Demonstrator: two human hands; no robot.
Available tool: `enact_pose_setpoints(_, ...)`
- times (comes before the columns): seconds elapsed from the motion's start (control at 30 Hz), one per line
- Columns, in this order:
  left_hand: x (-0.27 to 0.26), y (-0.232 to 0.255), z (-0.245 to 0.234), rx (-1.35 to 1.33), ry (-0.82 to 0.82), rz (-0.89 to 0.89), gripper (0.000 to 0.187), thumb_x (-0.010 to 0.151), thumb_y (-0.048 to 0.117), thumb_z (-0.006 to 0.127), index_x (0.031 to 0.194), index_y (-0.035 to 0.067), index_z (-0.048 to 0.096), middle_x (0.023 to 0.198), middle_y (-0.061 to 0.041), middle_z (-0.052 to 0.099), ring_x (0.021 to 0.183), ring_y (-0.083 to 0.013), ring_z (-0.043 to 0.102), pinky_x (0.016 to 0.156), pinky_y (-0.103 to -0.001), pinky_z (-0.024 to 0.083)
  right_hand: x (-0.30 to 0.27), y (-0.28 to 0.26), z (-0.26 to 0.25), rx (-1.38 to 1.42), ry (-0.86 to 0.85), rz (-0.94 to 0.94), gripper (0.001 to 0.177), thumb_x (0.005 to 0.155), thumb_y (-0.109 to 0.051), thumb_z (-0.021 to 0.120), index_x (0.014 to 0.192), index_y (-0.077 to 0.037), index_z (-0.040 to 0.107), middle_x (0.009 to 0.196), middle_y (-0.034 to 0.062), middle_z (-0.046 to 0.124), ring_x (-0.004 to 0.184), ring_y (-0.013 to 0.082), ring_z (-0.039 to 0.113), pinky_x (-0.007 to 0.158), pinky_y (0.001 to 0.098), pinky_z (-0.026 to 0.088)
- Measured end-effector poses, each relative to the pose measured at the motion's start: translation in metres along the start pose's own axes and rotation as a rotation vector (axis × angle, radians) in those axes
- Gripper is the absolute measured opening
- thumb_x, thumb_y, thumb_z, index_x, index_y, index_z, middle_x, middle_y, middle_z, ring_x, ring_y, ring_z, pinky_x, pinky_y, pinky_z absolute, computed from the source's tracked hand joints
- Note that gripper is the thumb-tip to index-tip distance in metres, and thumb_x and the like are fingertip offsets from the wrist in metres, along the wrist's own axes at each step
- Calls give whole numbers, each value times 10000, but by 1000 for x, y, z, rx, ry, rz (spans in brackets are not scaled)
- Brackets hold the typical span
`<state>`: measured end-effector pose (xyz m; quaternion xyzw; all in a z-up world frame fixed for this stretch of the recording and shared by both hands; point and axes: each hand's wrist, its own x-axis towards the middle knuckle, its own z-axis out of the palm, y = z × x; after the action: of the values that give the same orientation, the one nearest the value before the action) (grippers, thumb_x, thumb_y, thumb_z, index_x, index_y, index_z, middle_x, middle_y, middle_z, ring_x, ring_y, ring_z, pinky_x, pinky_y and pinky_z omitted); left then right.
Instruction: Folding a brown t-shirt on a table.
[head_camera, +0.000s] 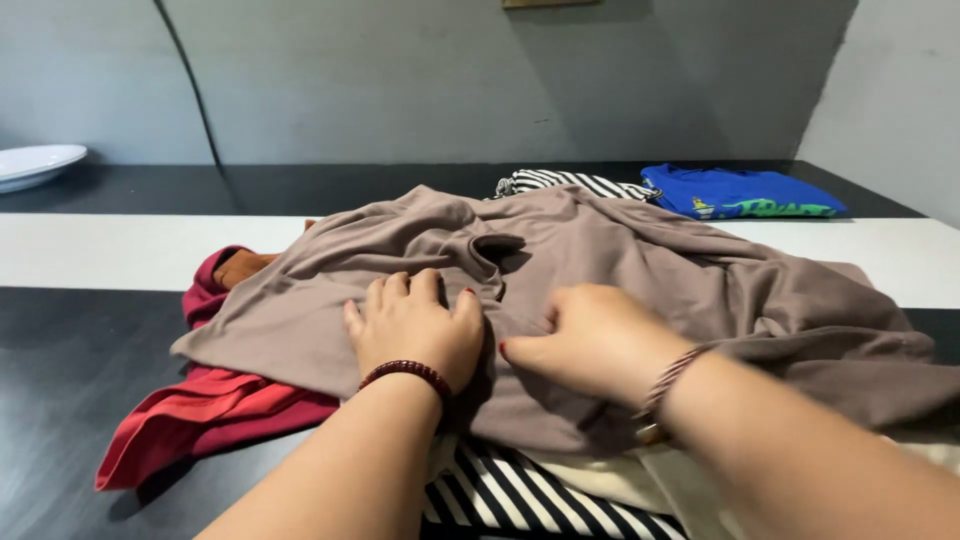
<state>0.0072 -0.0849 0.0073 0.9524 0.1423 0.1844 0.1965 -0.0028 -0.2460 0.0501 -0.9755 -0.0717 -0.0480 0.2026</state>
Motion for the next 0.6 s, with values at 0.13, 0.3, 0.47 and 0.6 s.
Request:
enact_pose_setpoints(0.13, 4, -2, 14, 1, 74, 52, 523, 864, 492, 522, 1266, 176, 634, 1446, -70, 525, 1424, -259, 362, 1201, -564, 128, 4, 17, -25, 4, -300, 127, 528, 845, -544, 792, 839, -17, 781, 785, 122, 768, 738, 220, 718, 737, 347, 571)
enact_pose_setpoints(0.3, -10, 11, -7, -60, 177, 14, 361, 848, 380, 629, 1141, 173, 671, 1267, -110, 623, 1313, -290, 476, 1146, -489, 308, 33, 55, -19, 548, -545, -94, 293, 885, -315, 773, 877, -24, 741, 777, -2, 646, 685, 78, 531, 606, 276, 447)
enact_pose_setpoints(0.47, -11, 35, -8, -127, 7, -26, 319, 870, 303, 598, 1163, 195, 663, 1182, -91, 704, 1205, -292, 605, 1057, -477, 430, 33, 48, -14, 761, -755, -22, 142, 867, -197, 735, 932, -71, 722, 876, -23, 714, 809, 52, 621, 729, 248, 493)
enact_pose_setpoints(0.6, -16, 37, 8, -174, 62, -82, 342, 841, 340, 590, 1135, 189, 679, 1211, -93, 643, 1222, -288, 539, 1046, -499, 359, 40, 49, -6, 589, -957, -137, 226, 875, -201, 709, 1037, -50, 754, 956, -32, 761, 900, 23, 665, 831, 199, 513)
